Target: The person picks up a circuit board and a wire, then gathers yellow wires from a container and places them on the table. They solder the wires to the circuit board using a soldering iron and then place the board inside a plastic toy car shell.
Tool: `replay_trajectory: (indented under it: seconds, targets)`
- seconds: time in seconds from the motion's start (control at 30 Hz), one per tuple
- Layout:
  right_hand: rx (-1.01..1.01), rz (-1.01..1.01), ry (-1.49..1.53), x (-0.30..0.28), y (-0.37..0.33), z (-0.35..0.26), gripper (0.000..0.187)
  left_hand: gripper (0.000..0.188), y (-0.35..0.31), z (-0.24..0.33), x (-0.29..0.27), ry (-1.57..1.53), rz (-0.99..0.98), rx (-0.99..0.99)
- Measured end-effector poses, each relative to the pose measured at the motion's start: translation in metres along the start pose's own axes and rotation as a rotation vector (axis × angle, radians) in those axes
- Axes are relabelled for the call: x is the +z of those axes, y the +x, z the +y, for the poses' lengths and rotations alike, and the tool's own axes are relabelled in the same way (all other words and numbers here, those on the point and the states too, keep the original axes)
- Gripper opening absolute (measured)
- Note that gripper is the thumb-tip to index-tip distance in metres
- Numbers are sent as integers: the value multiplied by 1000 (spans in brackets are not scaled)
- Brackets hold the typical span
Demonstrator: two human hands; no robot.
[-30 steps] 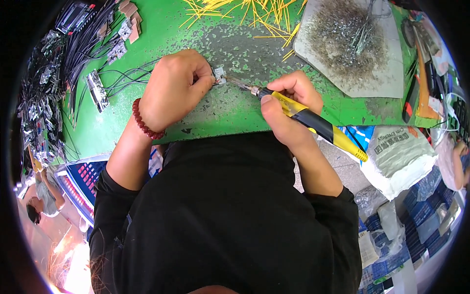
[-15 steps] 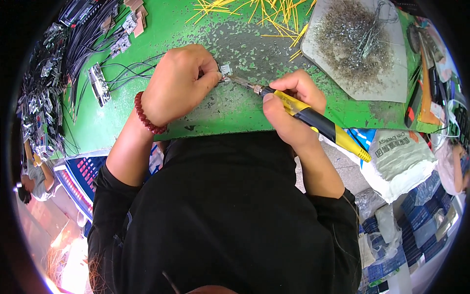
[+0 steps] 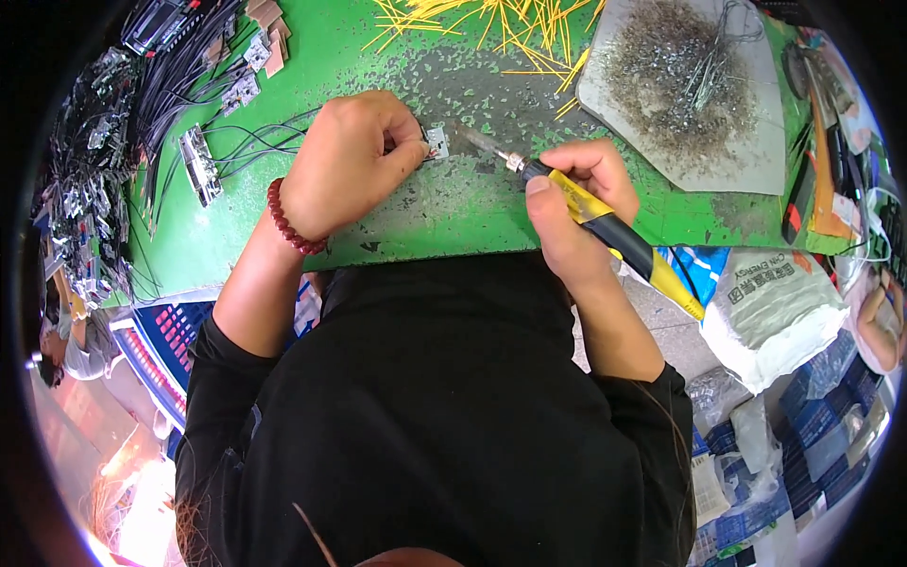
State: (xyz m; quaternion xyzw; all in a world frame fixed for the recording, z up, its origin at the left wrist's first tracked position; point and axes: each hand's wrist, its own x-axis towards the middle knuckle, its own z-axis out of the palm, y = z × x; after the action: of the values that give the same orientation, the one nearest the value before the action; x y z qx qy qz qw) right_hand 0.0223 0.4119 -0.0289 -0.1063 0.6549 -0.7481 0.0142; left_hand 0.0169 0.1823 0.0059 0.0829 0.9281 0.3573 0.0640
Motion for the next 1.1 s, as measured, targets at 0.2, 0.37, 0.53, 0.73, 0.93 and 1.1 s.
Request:
replay_trajectory:
  seconds: [0.2, 0.37, 0.53, 0.73, 0.93, 1.1]
  targets:
    - [138, -20, -79, 9, 1, -11, 39, 6, -7, -3, -6, 3, 87, 38]
    - [191, -172, -175, 9, -2, -17, 30, 11, -15, -12, 19, 64, 108, 29]
    - [-277, -333, -543, 30, 18, -7, 34, 13, -31, 7, 13, 18, 185, 103]
    - [-212, -230, -473, 28, 20, -2, 28, 18, -13, -21, -72, 83, 510, 115]
    - [-131, -268, -429, 30, 27, -4, 28, 81, 80, -76, -230, 600, 686, -641]
    - [-146, -195, -381, 31, 23, -1, 28, 91, 98, -117, -248, 389, 469, -959]
